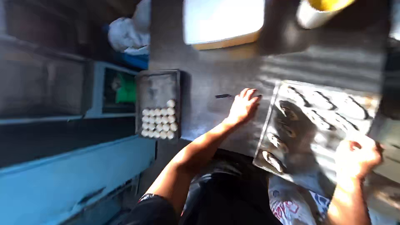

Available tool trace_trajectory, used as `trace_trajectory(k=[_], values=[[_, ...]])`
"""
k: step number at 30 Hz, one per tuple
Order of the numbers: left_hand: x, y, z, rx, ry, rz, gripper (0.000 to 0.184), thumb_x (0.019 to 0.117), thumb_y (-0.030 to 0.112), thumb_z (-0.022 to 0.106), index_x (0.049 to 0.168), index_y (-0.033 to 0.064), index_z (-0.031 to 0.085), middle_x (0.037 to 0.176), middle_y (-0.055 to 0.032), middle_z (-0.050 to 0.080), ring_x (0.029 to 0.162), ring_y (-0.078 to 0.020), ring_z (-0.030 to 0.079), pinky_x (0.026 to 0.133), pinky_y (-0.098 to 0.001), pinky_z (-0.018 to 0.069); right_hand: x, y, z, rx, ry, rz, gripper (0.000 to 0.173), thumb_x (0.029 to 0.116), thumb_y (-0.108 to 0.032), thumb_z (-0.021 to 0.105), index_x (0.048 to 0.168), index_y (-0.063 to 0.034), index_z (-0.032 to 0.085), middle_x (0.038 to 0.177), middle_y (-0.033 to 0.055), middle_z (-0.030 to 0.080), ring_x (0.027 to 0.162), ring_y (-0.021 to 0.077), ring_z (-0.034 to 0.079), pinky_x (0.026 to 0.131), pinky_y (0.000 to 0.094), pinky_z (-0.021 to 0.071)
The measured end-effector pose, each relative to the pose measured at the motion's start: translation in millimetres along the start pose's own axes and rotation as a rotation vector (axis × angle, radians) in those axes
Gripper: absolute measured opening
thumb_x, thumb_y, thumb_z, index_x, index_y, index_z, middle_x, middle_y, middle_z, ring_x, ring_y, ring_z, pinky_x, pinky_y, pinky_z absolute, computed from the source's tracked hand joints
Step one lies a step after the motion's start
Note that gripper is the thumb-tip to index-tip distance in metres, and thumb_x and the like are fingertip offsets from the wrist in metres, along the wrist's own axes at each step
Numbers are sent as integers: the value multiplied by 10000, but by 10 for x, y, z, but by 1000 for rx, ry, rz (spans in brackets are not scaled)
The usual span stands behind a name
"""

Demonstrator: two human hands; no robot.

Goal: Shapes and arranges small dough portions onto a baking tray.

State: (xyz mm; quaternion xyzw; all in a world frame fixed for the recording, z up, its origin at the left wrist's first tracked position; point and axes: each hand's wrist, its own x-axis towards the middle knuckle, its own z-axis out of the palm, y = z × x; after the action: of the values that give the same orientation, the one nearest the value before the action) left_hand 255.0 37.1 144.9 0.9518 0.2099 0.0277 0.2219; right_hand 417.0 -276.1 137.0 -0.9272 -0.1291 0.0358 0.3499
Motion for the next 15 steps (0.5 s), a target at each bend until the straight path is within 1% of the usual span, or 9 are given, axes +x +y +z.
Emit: trace_trajectory(k=[2,3,5,6,8,10,11,14,15], values=[[-706,-834,-601,59,99,-273,370,991,282,644,1344,172,659,1501,-78,531,1412,-286,467,1114,-488,455,-204,-332,153,-15,-62,-16,335,992,-127,578,1245,78,656,1236,295,647,1101,306,658,972,386,536],[-1077,-1210,-892,87,153,-433,404,990,279,651,1377,164,632,1489,-102,538,1382,-310,498,1097,-506,466,-314,-513,257,-36,-106,-70,322,1002,-137,578,1214,90,661,1204,319,651,1090,356,662,972,440,533],[-1659,-2004,-1270,144,227,-733,426,1022,343,588,1409,167,590,1442,-160,559,1341,-393,515,1055,-601,464,-567,-935,516,-25,-189,-188,286,1005,-143,585,1160,68,700,1144,312,674,1048,391,676,942,500,543],[-1831,-2388,-1376,128,234,-837,441,1033,388,557,1400,147,596,1415,-194,569,1341,-446,494,1050,-684,418,-712,-1189,661,11,-234,-203,274,1004,-133,588,1139,75,705,1123,303,680,1015,380,679,926,502,545],[-1982,-2873,-1470,78,187,-949,412,986,426,600,1274,146,692,1284,-160,671,1312,-438,520,1059,-739,352,-1008,-1668,999,103,-326,-249,250,1021,-139,566,1132,13,730,1085,211,718,927,263,715,865,411,596],[-2033,-2906,-1473,14,152,-870,267,956,334,644,1144,166,733,1188,-95,717,1259,-383,571,1053,-714,378,-1342,-2170,1367,245,-396,-384,244,1024,-129,561,1133,-6,741,1079,150,731,898,176,729,838,338,625],[-2077,-2745,-1513,-45,194,-748,211,964,252,655,1134,152,728,1179,-98,709,1231,-374,578,1037,-675,413,-1521,-2442,1544,291,-441,-408,250,1014,-149,587,1160,-15,738,1114,137,733,927,161,731,848,323,622],[-2140,-2042,-1534,-248,308,-346,169,992,208,653,1130,142,725,1157,-95,685,1198,-318,588,1021,-545,493,-1988,-3081,1893,387,-685,-357,537,976,-221,695,1472,-83,541,1448,116,595,1204,176,669,998,351,591],[-2131,-1841,-1473,-305,352,-259,148,984,226,665,1087,160,748,1113,-64,699,1184,-279,596,1026,-508,498,-2084,-3190,1945,384,-701,-416,547,977,-195,689,1489,-93,525,1446,102,604,1218,169,663,1020,363,578]])
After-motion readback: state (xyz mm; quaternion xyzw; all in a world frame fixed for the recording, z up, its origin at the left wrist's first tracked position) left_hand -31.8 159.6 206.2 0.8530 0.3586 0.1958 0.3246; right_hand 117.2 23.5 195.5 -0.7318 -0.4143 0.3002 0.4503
